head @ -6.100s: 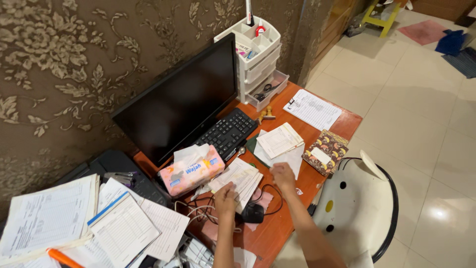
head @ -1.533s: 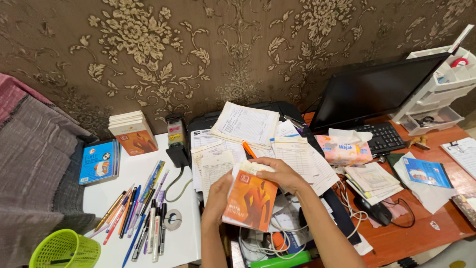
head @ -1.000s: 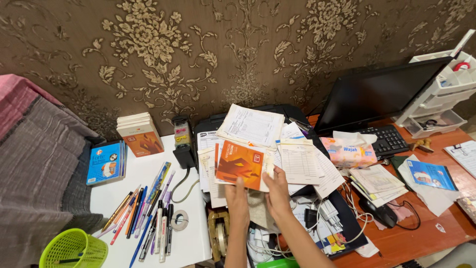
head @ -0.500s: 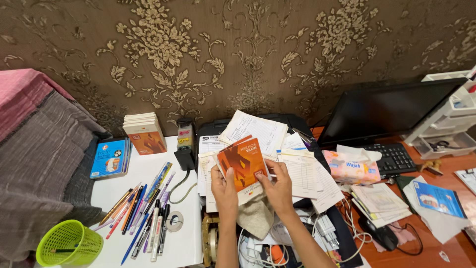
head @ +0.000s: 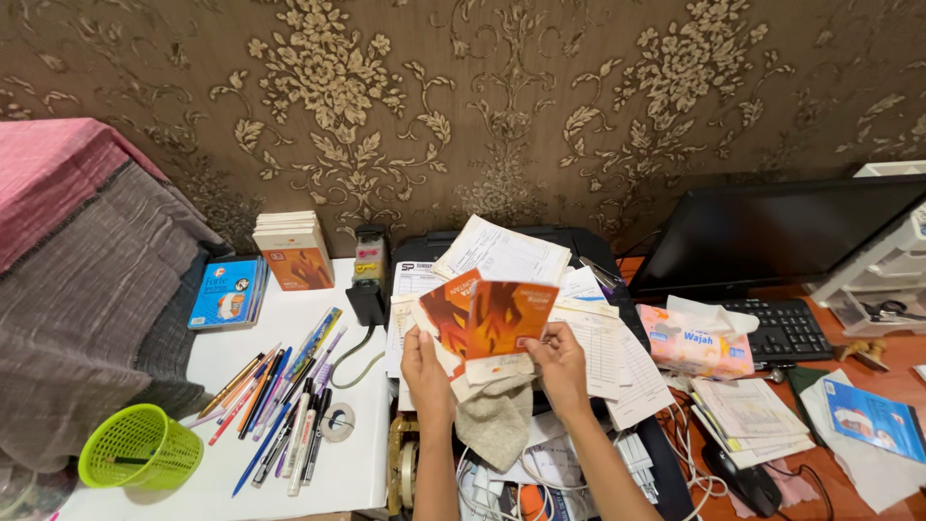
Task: The person organizes a cluttered desk by stacking small books and notebooks, sorting loose papers, and placing pens and markers into a green pen holder. The person handles items one at a time, aligning stacks and arranging writing tools on the desk surface.
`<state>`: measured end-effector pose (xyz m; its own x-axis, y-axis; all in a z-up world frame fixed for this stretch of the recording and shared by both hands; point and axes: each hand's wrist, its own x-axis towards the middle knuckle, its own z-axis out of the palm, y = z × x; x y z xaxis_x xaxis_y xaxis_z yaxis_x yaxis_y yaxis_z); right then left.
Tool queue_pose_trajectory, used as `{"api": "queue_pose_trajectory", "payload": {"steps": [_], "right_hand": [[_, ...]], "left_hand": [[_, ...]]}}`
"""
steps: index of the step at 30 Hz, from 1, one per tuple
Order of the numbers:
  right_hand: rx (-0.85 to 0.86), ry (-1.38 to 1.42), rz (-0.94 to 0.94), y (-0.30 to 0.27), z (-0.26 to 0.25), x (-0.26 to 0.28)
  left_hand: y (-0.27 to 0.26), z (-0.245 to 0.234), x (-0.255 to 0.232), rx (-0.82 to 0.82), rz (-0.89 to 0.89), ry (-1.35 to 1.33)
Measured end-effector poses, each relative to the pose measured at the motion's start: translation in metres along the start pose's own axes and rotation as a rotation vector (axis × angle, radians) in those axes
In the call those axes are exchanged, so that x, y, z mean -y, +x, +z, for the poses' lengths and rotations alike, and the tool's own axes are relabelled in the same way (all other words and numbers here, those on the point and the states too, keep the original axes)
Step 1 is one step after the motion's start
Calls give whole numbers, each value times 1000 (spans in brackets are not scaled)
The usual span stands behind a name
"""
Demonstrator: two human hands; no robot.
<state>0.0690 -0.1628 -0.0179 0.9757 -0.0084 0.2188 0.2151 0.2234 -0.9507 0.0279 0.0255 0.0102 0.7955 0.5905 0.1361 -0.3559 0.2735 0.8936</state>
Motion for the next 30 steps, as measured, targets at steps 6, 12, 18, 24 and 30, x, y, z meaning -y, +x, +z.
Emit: {"api": "queue_pose_trajectory", "payload": {"steps": [6,12,18,24,30], "right_hand": [[-134,-10,30,10,-5,19],[-234,-161,-44,24,-37,6],[-248,-139,-44,31,-49,7],[-46,-189,24,31,-29,26],[180,-183,110,26,3,41]], "left_hand": [[8,-7,27,-168,-59,-129],[7,-9,16,-222,2,-288],[-9,-3,-24,-331,-175,-196],[-16,8,-27,-242,-96,-278],[-26,29,-11,-208,33,-226]]}}
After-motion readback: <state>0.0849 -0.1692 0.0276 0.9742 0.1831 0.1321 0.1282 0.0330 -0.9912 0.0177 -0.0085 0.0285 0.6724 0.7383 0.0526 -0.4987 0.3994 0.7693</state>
